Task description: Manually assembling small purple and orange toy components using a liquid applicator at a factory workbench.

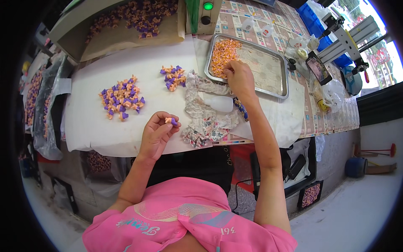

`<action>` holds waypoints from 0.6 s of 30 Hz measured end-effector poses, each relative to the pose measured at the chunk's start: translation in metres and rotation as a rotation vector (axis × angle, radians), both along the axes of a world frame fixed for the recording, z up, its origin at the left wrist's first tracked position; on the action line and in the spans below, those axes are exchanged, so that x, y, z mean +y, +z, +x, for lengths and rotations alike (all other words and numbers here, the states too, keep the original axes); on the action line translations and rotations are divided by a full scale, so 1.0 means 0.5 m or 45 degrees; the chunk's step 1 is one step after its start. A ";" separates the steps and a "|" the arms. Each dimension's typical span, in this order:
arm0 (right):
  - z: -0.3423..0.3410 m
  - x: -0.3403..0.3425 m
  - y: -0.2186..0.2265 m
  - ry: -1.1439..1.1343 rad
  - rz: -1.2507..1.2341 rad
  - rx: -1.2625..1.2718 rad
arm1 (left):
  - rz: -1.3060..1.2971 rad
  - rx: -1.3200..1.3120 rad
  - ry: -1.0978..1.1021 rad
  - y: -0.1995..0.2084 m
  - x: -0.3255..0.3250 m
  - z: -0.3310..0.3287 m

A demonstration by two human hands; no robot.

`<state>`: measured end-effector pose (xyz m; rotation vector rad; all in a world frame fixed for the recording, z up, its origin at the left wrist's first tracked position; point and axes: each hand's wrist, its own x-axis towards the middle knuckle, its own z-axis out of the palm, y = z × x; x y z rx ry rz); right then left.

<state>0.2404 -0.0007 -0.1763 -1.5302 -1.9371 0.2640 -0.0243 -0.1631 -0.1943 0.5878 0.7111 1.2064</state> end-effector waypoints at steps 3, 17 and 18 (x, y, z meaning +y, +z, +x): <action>0.008 -0.015 0.009 0.026 -0.132 0.396 | -0.005 0.004 0.008 0.000 -0.003 -0.004; -0.180 -0.284 0.035 0.380 -0.753 1.202 | 0.062 0.109 0.001 -0.002 -0.019 -0.013; -0.193 -0.295 0.032 0.382 -0.760 1.246 | 0.056 0.107 0.004 -0.004 -0.020 -0.016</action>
